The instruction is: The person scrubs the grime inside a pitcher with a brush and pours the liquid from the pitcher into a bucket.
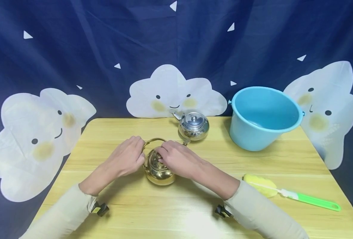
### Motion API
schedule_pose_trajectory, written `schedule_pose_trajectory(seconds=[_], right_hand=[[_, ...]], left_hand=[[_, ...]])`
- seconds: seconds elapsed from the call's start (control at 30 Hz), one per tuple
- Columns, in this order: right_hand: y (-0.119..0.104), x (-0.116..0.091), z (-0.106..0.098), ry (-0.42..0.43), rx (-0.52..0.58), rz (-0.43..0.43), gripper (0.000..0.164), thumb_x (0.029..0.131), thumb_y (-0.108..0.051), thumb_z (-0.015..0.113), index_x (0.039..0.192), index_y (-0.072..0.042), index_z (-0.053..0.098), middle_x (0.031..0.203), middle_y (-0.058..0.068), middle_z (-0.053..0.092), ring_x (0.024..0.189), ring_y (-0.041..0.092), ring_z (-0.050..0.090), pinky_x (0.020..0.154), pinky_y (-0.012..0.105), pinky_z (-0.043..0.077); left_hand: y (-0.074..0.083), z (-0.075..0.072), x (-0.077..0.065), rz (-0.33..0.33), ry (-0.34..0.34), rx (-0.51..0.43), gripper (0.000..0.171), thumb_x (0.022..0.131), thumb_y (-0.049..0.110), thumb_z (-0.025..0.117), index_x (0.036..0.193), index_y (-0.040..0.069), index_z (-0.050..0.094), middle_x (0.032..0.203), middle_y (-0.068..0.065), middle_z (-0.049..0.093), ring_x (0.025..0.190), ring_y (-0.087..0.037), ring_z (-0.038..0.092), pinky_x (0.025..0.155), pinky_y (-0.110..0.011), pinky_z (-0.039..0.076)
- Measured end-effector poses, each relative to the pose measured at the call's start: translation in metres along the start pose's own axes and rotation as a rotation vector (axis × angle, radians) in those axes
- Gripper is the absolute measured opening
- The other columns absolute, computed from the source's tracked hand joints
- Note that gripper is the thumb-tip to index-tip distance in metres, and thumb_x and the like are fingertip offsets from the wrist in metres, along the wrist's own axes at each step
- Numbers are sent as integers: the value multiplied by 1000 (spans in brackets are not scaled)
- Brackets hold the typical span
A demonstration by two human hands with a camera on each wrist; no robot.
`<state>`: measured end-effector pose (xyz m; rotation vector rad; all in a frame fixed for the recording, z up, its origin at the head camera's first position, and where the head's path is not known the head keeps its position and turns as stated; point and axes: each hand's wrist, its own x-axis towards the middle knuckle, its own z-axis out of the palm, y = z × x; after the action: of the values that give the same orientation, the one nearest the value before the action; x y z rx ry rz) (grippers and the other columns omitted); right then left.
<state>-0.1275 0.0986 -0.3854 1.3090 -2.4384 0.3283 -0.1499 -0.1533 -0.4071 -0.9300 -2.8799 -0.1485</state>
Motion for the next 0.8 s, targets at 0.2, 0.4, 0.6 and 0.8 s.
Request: schedule_pose_trajectory(seconds=[0.2, 0.4, 0.6, 0.8], right_hand=[[-1, -2, -1, -12, 15, 20, 33, 96, -20, 73, 124, -2, 69, 103, 4, 73, 92, 14, 70, 84, 26, 61], [-2, -3, -1, -14, 4, 17, 32, 96, -19, 73, 123, -2, 70, 104, 5, 73, 93, 15, 70, 85, 27, 61], [-2, -3, -2, -10, 0, 14, 31, 96, -20, 73, 122, -2, 70, 103, 5, 73, 93, 15, 70, 85, 27, 61], [-2, -3, -3, -4, -2, 19, 30, 96, -20, 74, 119, -2, 71, 102, 4, 73, 93, 15, 70, 84, 27, 61]], left_hand=[[2, 0, -1, -7, -11, -9, 11, 90, 24, 47, 91, 14, 49, 85, 0, 45, 78, -17, 42, 68, -28, 37], [4, 0, -3, -2, -4, -7, 11, 90, 25, 47, 91, 14, 49, 84, 0, 45, 77, -17, 42, 68, -28, 37], [5, 1, -4, 10, 22, 8, 12, 90, 25, 46, 90, 14, 48, 83, 1, 44, 76, -17, 41, 67, -27, 36], [5, 2, -3, 19, 37, 9, 13, 89, 26, 48, 89, 12, 48, 82, 0, 44, 75, -17, 40, 67, -28, 35]])
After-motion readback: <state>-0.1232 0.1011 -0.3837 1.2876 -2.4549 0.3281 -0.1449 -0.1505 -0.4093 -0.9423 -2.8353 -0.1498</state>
